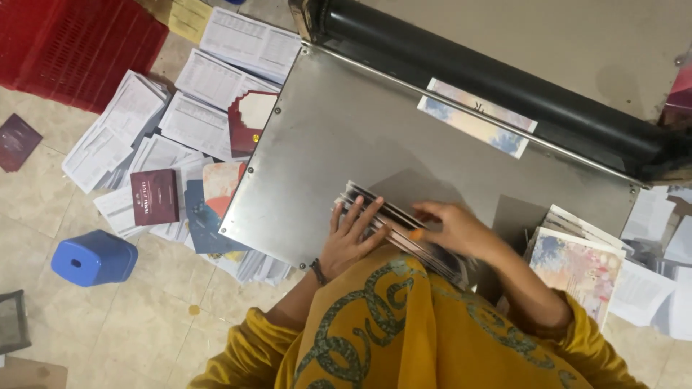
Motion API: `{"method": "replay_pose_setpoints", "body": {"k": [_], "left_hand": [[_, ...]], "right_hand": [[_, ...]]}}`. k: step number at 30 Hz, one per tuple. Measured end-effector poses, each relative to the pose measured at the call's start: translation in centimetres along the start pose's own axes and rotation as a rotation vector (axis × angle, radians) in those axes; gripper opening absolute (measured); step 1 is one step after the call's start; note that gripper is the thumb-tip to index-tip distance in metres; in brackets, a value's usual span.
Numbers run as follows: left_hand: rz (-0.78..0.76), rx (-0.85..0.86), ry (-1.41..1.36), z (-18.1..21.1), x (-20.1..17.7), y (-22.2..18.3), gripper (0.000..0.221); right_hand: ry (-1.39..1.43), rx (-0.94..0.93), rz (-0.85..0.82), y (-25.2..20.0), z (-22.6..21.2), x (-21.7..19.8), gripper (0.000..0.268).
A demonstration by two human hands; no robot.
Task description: Feeding printed invitations through a roller machine for pressing or laminating.
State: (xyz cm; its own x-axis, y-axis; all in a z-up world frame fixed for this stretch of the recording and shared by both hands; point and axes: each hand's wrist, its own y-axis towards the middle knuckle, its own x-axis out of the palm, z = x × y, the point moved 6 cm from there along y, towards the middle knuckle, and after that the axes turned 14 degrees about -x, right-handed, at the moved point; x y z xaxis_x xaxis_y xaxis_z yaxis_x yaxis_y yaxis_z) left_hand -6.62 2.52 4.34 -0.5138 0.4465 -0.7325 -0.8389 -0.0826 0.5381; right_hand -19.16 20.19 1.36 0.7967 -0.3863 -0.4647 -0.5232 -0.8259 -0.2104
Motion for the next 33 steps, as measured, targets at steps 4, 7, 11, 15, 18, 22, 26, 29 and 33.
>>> {"method": "replay_pose_setpoints", "body": {"k": [4, 7, 11, 15, 18, 22, 26, 29, 33], "left_hand": [[0.001, -0.003, -0.049, -0.6, 0.0, -0.7, 0.038], [-0.040, -0.003, -0.069, -1.3, 0.8, -1.6, 0.039], [-0.044, -0.031, -0.124, -2.3, 2.1, -2.8, 0.043], [-0.073, -0.017, -0.110, -2.8, 2.5, -3.2, 0.045], [-0.106, -0.039, -0.134, -2.2, 1.2, -2.6, 0.046], [-0.132, -0.054, -0.150, -2.4, 0.9, -2.6, 0.046], [-0.184, -0.070, -0.163, -2.3, 1.1, -2.1, 0.044], [-0.190, -0.099, -0.159, -1.8, 0.6, -1.5, 0.041], [-0.194, -0.103, -0.150, -1.2, 0.3, -1.2, 0.037]], "right_hand": [[-0.091, 0.001, 0.040, -2.0, 1.4, -0.4, 0.042], [-0.250, -0.068, 0.319, -4.3, 4.6, -2.6, 0.031], [-1.085, -0.094, 0.531, -6.4, 5.7, -3.7, 0.057], [-1.413, -0.189, 0.248, -5.2, 12.5, 3.1, 0.057], [-1.331, -0.157, 0.106, -4.2, 22.0, 2.8, 0.054], [-0.892, -0.078, 0.249, -0.5, 24.1, -6.0, 0.041], [-0.800, 0.069, 0.459, 0.4, 18.1, -8.6, 0.049], [-0.295, -0.019, 0.389, 0.9, 6.9, -5.0, 0.047], [0.180, 0.002, 0.063, -0.2, 2.0, -0.2, 0.075]]}}
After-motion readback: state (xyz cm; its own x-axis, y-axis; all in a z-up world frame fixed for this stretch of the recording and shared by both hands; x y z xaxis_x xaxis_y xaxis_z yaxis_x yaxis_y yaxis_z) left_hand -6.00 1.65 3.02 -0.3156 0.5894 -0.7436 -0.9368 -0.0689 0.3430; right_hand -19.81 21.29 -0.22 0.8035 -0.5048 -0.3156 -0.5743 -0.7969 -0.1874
